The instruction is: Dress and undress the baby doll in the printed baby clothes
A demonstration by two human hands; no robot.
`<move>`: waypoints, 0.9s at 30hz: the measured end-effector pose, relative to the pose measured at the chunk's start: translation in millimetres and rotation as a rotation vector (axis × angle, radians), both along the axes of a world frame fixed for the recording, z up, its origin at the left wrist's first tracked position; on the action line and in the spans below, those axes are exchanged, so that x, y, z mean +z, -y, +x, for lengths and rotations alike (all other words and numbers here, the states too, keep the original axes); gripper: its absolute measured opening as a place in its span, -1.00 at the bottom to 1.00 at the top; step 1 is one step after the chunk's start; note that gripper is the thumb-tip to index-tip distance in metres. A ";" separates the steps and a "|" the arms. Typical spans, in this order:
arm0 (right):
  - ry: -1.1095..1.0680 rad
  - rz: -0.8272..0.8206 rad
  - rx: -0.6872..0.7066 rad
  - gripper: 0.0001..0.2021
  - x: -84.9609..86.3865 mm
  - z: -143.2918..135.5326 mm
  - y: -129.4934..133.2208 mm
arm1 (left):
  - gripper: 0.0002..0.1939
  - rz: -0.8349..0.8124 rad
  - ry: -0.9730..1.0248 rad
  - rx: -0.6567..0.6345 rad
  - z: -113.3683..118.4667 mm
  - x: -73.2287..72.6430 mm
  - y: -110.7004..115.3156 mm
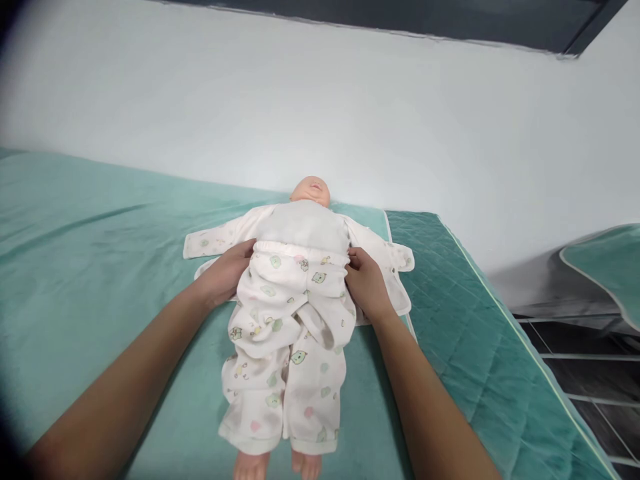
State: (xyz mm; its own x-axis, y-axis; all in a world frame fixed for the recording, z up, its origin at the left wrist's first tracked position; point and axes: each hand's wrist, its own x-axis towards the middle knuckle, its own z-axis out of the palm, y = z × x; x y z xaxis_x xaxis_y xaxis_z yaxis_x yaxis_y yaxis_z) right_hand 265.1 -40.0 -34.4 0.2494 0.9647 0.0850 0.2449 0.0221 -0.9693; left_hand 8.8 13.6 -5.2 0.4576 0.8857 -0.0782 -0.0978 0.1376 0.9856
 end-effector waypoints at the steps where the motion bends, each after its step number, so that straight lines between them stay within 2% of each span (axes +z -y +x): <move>1: 0.013 -0.017 -0.011 -0.77 -0.1 1.1 0.2 | -0.51 0.013 -0.001 0.012 -1.0 -0.9 -0.7; 4: 0.050 -0.021 -0.002 -0.72 0.2 6.6 1.4 | -0.54 0.123 -0.081 0.113 -4.2 -4.7 -4.0; 9: 0.048 0.097 0.042 -0.61 0.4 17.7 4.4 | -0.63 0.325 -0.259 0.323 -8.2 -7.6 -7.9; 14: 0.178 0.049 -0.029 -0.76 -3.3 21.2 2.7 | -0.91 0.444 -0.487 0.365 -10.3 -8.2 -10.6; 17: 0.278 0.029 -0.124 -0.90 -3.3 21.5 1.8 | -0.95 0.500 -0.564 0.352 -10.8 -8.9 -11.3; 19: 0.270 0.082 -0.165 -0.89 -0.8 19.5 3.6 | -0.90 0.547 -0.552 0.333 -10.5 -8.6 -10.3; 22: 0.202 0.268 -0.161 -0.89 6.2 11.5 10.2 | -0.83 0.638 -0.411 0.342 -9.1 -6.7 -7.3; 25: 0.247 0.436 -0.051 -0.94 13.3 2.0 16.4 | -0.87 0.759 -0.263 0.363 -7.8 -3.1 -3.8; 27: 0.280 0.481 0.035 -0.94 16.1 -1.1 17.8 | -0.90 0.823 -0.265 0.326 -7.5 0.0 -1.6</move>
